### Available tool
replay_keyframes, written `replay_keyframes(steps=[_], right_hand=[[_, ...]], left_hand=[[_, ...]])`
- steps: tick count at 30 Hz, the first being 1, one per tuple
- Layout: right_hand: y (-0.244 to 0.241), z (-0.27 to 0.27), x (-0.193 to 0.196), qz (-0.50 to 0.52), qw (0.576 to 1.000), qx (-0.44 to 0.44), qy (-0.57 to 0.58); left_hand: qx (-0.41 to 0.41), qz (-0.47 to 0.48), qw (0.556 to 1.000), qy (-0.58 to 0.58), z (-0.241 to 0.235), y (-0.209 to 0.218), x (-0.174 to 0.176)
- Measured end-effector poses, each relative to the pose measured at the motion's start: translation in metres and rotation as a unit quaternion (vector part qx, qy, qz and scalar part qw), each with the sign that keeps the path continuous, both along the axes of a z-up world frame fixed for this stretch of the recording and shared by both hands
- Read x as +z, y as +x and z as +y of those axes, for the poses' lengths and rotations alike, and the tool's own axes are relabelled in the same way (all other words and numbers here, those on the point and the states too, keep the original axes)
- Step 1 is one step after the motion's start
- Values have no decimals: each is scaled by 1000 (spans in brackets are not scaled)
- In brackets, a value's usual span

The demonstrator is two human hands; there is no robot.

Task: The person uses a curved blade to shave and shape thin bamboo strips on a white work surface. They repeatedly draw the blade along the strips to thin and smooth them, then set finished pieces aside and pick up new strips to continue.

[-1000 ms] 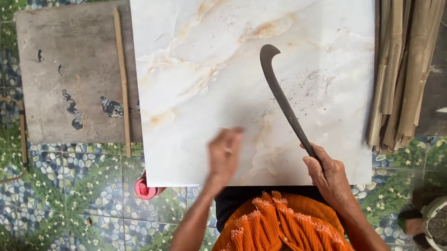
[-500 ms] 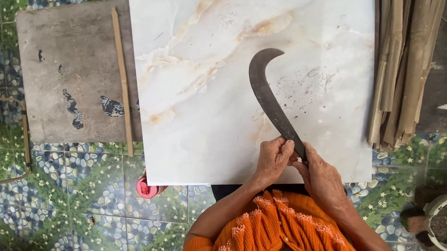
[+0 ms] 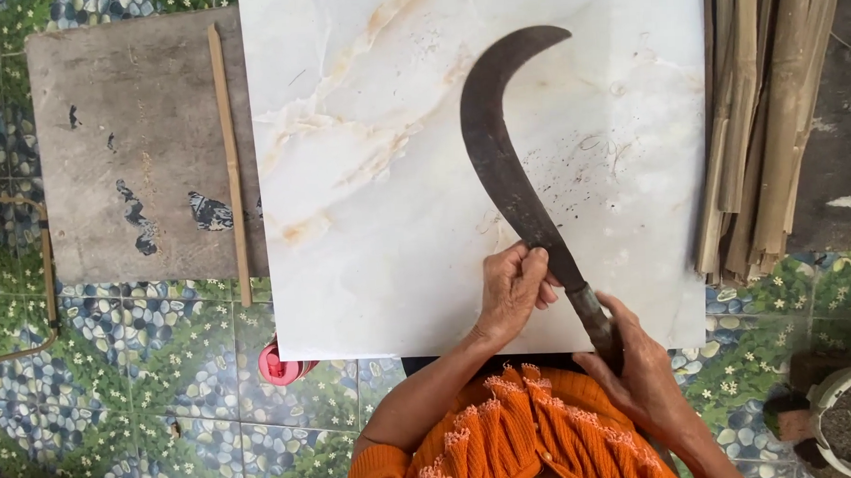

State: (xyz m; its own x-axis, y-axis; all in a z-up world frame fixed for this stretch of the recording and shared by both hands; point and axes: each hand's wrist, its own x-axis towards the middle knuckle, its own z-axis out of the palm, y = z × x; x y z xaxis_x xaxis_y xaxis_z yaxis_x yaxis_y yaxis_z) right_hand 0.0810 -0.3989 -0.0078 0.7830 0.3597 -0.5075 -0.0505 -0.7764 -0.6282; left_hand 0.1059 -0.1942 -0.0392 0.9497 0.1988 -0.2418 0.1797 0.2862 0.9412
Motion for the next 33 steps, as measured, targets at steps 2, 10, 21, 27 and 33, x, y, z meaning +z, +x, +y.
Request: replay_keyframes(steps=[2, 10, 21, 27, 33], right_hand=[[-17, -20, -15, 19, 1000, -9, -17], [-52, -55, -75, -218, 974, -16, 58], [34, -18, -32, -348, 935, -68, -10], [76, -19, -50, -405, 912, -48, -51], [119, -18, -79, -420, 904, -50, -64]], left_hand=[[11, -3, 1000, 17, 10, 5, -6], [50, 29, 996, 70, 30, 39, 33], [-26, 89, 996, 8, 22, 16, 6], [-48, 108, 991, 64, 35, -3, -7], [-58, 99, 989, 90, 39, -12, -14]])
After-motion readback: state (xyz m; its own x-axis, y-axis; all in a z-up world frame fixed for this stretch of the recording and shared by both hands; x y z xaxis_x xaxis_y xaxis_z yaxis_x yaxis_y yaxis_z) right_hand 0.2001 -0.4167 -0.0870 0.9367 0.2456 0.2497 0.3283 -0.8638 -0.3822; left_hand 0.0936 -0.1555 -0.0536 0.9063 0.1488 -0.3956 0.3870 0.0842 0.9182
